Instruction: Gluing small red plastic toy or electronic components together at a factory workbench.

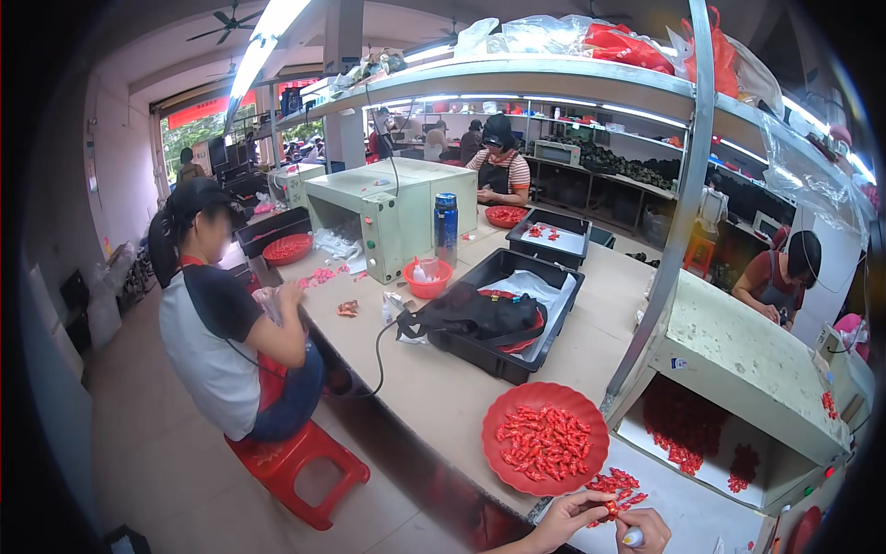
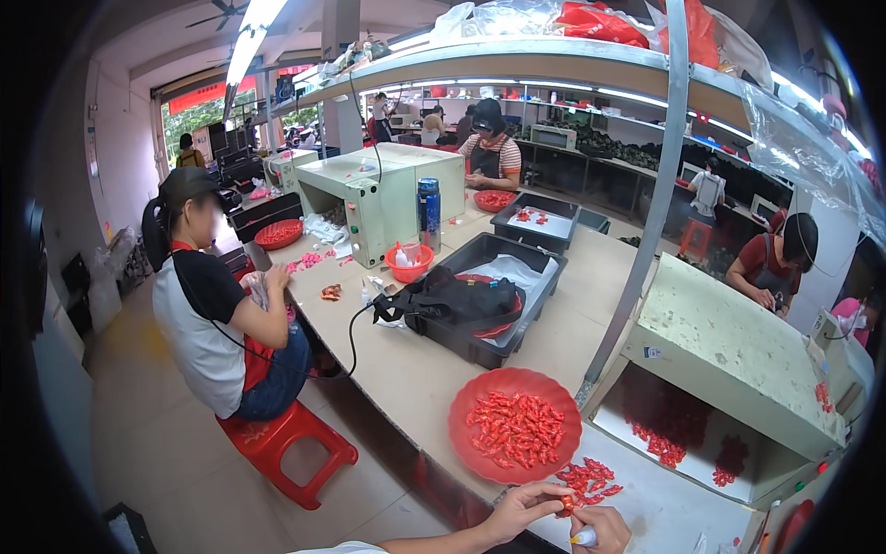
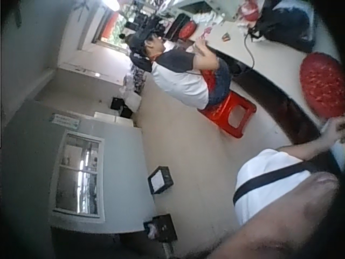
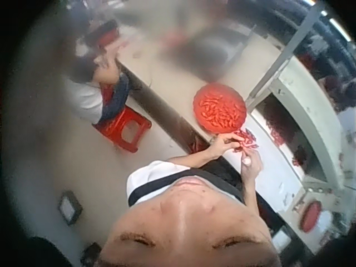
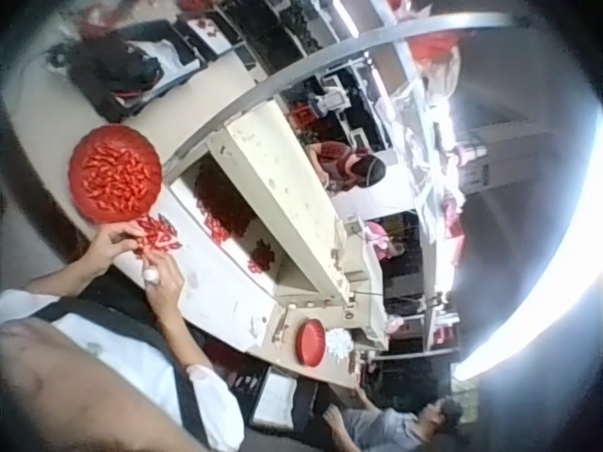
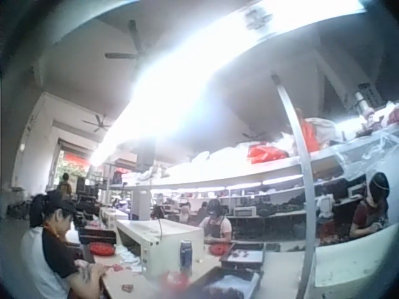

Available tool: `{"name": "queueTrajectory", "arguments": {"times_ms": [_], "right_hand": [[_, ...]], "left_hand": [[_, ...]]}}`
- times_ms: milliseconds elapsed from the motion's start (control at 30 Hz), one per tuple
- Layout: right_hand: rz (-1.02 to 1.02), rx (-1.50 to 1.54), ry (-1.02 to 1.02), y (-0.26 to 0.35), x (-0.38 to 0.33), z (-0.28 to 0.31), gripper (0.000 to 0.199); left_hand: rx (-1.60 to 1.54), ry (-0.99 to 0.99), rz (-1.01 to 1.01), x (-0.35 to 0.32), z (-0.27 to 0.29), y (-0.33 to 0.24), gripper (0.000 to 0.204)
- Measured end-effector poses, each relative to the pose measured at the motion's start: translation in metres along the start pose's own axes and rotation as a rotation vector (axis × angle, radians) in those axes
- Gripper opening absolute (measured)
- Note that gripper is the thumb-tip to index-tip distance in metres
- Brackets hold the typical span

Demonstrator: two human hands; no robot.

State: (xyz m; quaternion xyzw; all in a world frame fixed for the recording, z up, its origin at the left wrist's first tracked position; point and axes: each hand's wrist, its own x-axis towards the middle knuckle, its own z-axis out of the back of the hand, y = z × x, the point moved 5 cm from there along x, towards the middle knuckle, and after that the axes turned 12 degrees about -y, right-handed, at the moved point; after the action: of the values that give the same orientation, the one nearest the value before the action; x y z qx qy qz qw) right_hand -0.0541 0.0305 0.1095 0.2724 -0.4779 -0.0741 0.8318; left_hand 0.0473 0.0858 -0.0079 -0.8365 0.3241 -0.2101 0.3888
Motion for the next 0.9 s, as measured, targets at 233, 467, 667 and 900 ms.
{"name": "queueTrajectory", "arguments": {"times_ms": [233, 467, 667, 900], "right_hand": [[-0.033, -0.003, 0.004, -0.002, 0.002, 0.002, 0.016], [-0.082, 0.081, -0.024, -0.033, -0.008, 0.025, 0.016], [-0.202, 0.084, -0.064, -0.093, -0.022, 0.090, 0.014], [-0.286, 0.097, -0.199, -0.170, -0.042, 0.177, 0.012]], "left_hand": [[-0.011, -0.003, -0.008, 0.003, -0.002, 0.003, 0.026], [0.027, -0.036, 0.069, 0.004, -0.023, 0.028, 0.025], [0.104, 0.015, 0.131, 0.016, -0.089, 0.069, 0.024], [0.328, 0.059, 0.280, 0.041, -0.166, 0.141, 0.022]]}}
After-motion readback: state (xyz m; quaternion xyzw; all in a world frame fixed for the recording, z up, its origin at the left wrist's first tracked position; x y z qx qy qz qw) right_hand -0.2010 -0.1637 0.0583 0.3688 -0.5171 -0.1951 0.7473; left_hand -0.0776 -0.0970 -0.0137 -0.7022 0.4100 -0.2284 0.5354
